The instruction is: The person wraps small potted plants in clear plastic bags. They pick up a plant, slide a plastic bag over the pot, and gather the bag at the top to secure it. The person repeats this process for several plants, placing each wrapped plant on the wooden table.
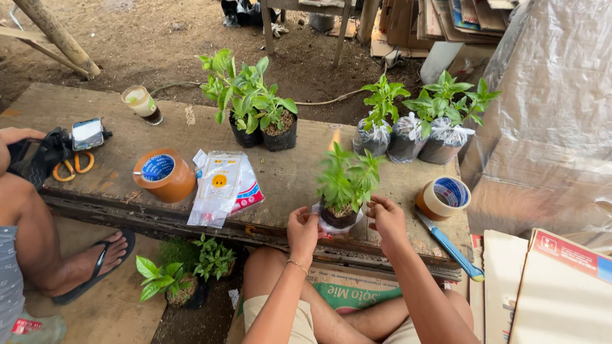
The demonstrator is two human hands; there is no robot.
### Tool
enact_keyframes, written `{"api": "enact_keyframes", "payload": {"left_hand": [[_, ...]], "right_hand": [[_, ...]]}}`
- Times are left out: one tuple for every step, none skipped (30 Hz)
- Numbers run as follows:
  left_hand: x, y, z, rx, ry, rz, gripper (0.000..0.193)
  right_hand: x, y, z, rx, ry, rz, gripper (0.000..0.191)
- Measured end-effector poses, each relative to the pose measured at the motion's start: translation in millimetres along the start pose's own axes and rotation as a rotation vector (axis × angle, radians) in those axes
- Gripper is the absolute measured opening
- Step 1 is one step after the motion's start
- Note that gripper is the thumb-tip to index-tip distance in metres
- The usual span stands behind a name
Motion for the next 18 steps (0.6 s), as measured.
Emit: {"api": "enact_keyframes", "payload": {"left_hand": [[2,0,-1,-0.015,-0.064,0.020,0.029],[3,1,0,-0.035,-0.132,0.037,0.029],[5,2,0,-0.061,-0.203,0.054,0.030],[6,3,-1,-0.059,-0.217,0.059,0.031],[7,4,-3,-0.053,-0.229,0.061,0.031],[7,5,-5,-0.049,-0.242,0.059,0.031],[7,5,-6,-0.051,-0.247,0.065,0.030],[7,5,-6,-0.050,-0.249,0.069,0.029],[7,5,-6,-0.053,-0.254,0.070,0.028],[6,4,-6,-0.048,-0.265,0.078,0.027],[7,2,-6,-0.039,-0.275,0.089,0.026],[8,-1,-6,-0.032,-0.285,0.099,0.025],[8,-2,-8,0.007,-0.292,0.098,0.024],[8,-5,-11,0.047,-0.299,0.097,0.024],[9,-9,-15,0.091,-0.305,0.097,0.023],[11,-12,-10,0.037,-0.202,0.117,0.021],[14,-15,-7,-0.019,-0.098,0.136,0.020],[16,-17,-4,-0.069,0.007,0.156,0.019]], "right_hand": [[-5,-6,0,-0.013,-0.012,-0.035,0.033],[-2,-9,-2,-0.010,0.056,0.005,0.031],[1,-12,-6,-0.001,0.124,0.043,0.030],[4,-15,-7,0.002,0.192,0.081,0.029],[5,-17,-5,-0.023,0.252,0.073,0.026],[6,-18,-4,-0.046,0.313,0.067,0.024],[7,-18,-1,-0.070,0.373,0.059,0.022],[9,-21,0,-0.055,0.346,0.070,0.018],[11,-22,0,-0.035,0.319,0.083,0.018],[12,-23,0,-0.012,0.292,0.093,0.023],[11,-23,7,-0.044,0.264,0.068,0.023],[10,-24,13,-0.074,0.237,0.044,0.023],[8,-23,18,-0.096,0.215,0.021,0.023],[7,-23,21,-0.092,0.184,0.027,0.024],[7,-23,26,-0.089,0.152,0.033,0.026],[5,-23,28,-0.080,0.122,0.037,0.027],[6,-22,24,-0.006,0.032,0.073,0.024],[8,-21,21,0.063,-0.060,0.108,0.021]]}}
Point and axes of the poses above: each hand's wrist, its own y-axis away from the middle knuckle, its own x-axis out of the palm, z = x × y, the point moved 8 cm from there along -y, towards the middle knuckle, and after that the axes turned 6 degrees about y, right-handed, at the moved point
